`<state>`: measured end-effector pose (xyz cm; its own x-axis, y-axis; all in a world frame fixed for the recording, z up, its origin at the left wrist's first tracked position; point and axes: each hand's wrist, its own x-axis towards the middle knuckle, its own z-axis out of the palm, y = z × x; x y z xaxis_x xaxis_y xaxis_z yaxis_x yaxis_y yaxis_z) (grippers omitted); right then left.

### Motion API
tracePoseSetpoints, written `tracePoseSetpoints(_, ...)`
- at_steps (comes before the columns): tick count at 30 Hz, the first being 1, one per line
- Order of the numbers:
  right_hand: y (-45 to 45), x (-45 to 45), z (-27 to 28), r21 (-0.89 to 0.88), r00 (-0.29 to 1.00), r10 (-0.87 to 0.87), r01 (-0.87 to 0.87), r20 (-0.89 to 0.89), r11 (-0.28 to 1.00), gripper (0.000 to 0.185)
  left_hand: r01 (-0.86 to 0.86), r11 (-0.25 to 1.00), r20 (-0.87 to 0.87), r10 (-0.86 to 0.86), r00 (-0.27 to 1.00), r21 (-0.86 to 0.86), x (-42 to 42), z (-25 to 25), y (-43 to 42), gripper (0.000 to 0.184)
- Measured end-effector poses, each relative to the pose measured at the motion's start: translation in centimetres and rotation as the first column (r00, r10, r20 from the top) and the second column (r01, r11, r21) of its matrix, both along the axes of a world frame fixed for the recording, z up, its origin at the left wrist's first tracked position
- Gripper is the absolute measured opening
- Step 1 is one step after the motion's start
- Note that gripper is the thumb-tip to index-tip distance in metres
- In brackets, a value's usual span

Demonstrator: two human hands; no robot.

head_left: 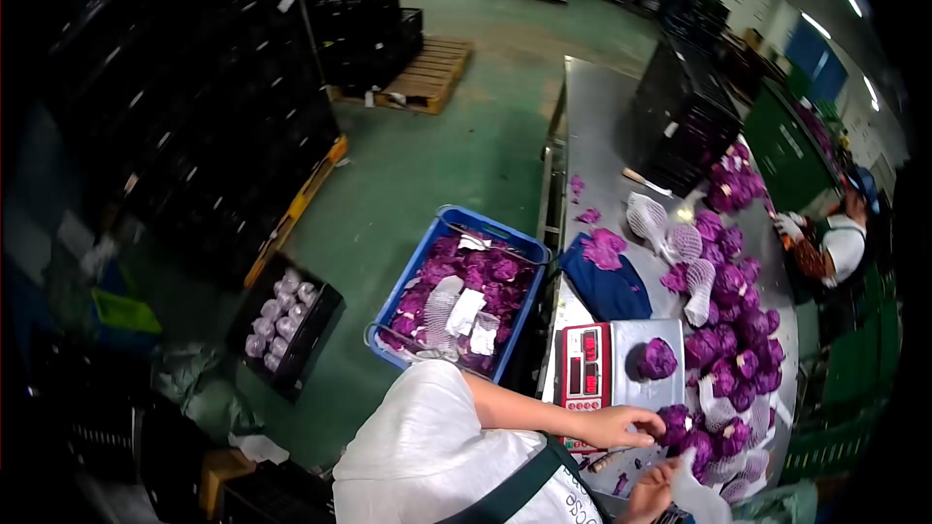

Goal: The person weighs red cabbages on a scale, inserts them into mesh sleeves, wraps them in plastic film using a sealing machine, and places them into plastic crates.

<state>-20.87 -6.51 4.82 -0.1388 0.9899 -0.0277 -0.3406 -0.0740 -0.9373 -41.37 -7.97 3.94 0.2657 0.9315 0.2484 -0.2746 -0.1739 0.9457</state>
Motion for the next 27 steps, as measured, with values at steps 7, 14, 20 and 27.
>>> tracePoseSetpoints(7, 4.3, -3.2, -8.9, 0.391, 0.956, 0.062, -0.176, 0.287, 0.904, 0.016, -0.275, 0.961, -0.104, 0.273, 0.956, -0.003, -2.5, -0.8, -3.0, 0.035)
tracePoseSetpoints(14, 0.0, -3.5, -3.9, 0.105, 0.996, 0.057, -0.049, -0.075, 0.993, 0.022, -0.084, 0.968, -0.093, 0.064, 0.994, -0.237, -1.2, -3.3, -3.1, 0.021)
tracePoseSetpoints(20, -4.5, -2.7, -0.2, -0.396, 0.820, 0.048, -0.326, -0.570, 0.858, 0.033, 0.285, 0.792, 0.600, 0.124, 0.791, -0.540, -1.1, -1.0, -1.0, 0.016)
tracePoseSetpoints(27, -6.7, 3.8, -4.7, -0.156, 0.751, 0.106, -0.270, -0.652, 0.950, 0.039, 0.790, 0.488, 0.675, -0.443, 0.590, -0.371, 1.8, -2.1, 0.6, 0.039)
